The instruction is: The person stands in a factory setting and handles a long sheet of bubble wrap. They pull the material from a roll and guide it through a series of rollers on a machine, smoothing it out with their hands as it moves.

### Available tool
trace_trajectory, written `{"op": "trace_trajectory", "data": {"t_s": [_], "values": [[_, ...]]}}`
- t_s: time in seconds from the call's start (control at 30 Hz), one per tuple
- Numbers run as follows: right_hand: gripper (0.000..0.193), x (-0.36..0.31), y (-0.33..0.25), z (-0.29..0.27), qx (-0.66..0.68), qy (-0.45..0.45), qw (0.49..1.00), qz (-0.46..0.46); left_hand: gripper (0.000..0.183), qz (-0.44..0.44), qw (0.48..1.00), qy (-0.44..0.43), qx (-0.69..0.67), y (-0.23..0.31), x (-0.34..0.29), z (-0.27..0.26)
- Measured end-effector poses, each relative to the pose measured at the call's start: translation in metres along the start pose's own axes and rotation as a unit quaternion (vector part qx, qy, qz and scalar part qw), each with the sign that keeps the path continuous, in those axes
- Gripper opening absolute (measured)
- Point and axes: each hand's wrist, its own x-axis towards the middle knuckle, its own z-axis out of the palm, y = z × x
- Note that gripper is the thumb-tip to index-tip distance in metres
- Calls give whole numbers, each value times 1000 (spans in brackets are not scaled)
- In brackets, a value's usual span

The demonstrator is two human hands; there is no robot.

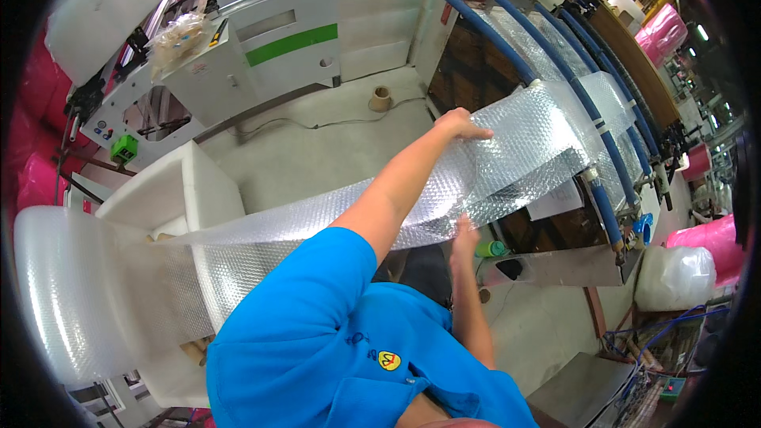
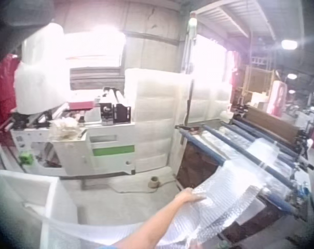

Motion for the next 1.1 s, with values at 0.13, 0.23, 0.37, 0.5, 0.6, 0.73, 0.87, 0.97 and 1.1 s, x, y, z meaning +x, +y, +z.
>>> {"op": "trace_trajectory", "data": {"t_s": [0.13,0.23,0.37,0.5,0.6,0.73,0.87,0.97,1.1], "values": [[26,-16,28,-2,32,-51,998,4,86,-27,995,-79,47,-49,-13,14],[29,-19,17,-3,-52,-62,997,-18,96,-31,992,-115,31,-123,-36,42],[31,-16,25,-19,-17,-36,999,-20,75,-23,999,25,-42,-133,-96,42],[31,2,-5,-22,-44,14,998,-47,59,24,995,82,-40,-92,-136,-15],[32,23,-23,-20,-26,35,992,-116,42,25,994,109,2,-75,-143,-29],[34,-1,-52,2,-4,57,981,-185,24,139,962,237,-8,-110,-114,-34],[33,-11,-59,4,55,72,982,-166,19,76,969,133,-192,-119,-109,-40],[37,3,-32,-8,-2,100,973,-210,18,63,965,71,-244,-137,-98,-20],[40,41,9,-27,-110,151,951,-247,19,46,978,67,-194,-158,-78,27]]}}
